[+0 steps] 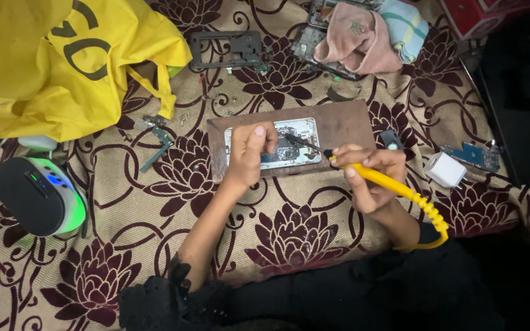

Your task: The person uses a yellow soldering iron to work on the internal components of a disassembled mobile phone placed on a wooden board. They repeatedly apply the soldering iron to various points on the circuit board while holding the device steady with their other hand.

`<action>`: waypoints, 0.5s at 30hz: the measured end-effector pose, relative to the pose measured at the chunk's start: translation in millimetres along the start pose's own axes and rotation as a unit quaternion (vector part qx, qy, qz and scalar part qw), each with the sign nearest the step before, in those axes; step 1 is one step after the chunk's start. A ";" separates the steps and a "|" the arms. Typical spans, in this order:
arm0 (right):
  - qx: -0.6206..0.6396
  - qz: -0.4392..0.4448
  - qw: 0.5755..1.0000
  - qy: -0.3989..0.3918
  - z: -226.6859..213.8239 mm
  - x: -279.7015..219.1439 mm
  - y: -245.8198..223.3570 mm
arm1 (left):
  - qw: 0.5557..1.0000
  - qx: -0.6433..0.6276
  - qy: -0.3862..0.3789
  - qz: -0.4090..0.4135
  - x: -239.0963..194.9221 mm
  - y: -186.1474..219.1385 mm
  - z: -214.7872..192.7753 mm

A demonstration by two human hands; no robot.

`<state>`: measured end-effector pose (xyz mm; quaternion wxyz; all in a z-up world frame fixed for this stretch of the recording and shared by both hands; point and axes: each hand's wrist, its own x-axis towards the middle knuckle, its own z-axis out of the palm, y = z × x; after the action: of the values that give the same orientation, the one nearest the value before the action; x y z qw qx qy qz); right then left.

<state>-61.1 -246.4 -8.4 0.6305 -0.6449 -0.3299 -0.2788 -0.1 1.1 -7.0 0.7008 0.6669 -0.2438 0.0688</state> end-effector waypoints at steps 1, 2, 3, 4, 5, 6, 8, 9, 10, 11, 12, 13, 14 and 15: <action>0.001 -0.007 1.000 0.008 0.2 0.6 0.1 | 1.000 -0.003 -0.002 -0.004 -0.8 1.1 -0.1; 0.001 -0.014 1.000 0.016 1.6 3.3 0.6 | 1.000 -0.005 -0.003 -0.008 -1.7 2.1 -0.1; 0.002 -0.022 0.999 0.023 2.5 5.4 1.3 | 1.000 -0.007 -0.004 -0.012 -2.0 2.8 -0.4; -0.003 -0.019 0.999 0.026 1.4 4.9 2.9 | 1.000 -0.012 -0.004 -0.012 -1.7 3.2 -0.4; -0.009 -0.016 0.999 0.030 0.7 5.9 2.9 | 1.000 -0.017 -0.004 -0.012 -1.0 3.2 0.0; -0.015 -0.013 0.999 0.033 0.1 6.6 2.6 | 1.000 -0.022 -0.004 -0.012 -0.1 2.8 0.6; -0.032 -0.025 0.999 0.036 -0.9 7.1 3.0 | 1.000 -0.018 -0.006 -0.002 2.2 1.6 1.8; -0.040 -0.030 0.998 0.036 -1.1 6.3 2.9 | 1.000 -0.016 -0.006 0.002 2.1 1.1 1.9; -0.034 -0.024 0.998 0.037 -1.1 5.0 2.9 | 1.000 -0.017 -0.007 0.001 1.6 0.9 1.7; -0.028 -0.017 0.999 0.037 -1.0 3.6 3.0 | 1.000 -0.017 -0.008 0.000 0.5 1.0 1.4; -0.022 -0.010 0.999 0.037 -0.9 2.1 3.2 | 1.000 -0.017 -0.008 0.000 -0.4 1.0 0.9; -0.023 -0.008 0.999 0.030 -1.3 1.0 3.8 | 1.000 -0.015 -0.007 -0.002 -0.7 0.8 0.8; -0.025 -0.006 0.999 0.024 -1.7 0.0 4.3 | 1.000 -0.012 -0.006 -0.003 -1.3 0.5 0.4; -0.027 -0.004 0.999 0.017 -2.1 -0.8 5.1 | 1.000 -0.010 -0.005 -0.004 -1.4 -0.1 -0.1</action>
<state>-57.6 -248.5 -12.1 0.6173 -0.6552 -0.3143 -0.3014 -1.3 1.6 -7.7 0.7063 0.6613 -0.2452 0.0600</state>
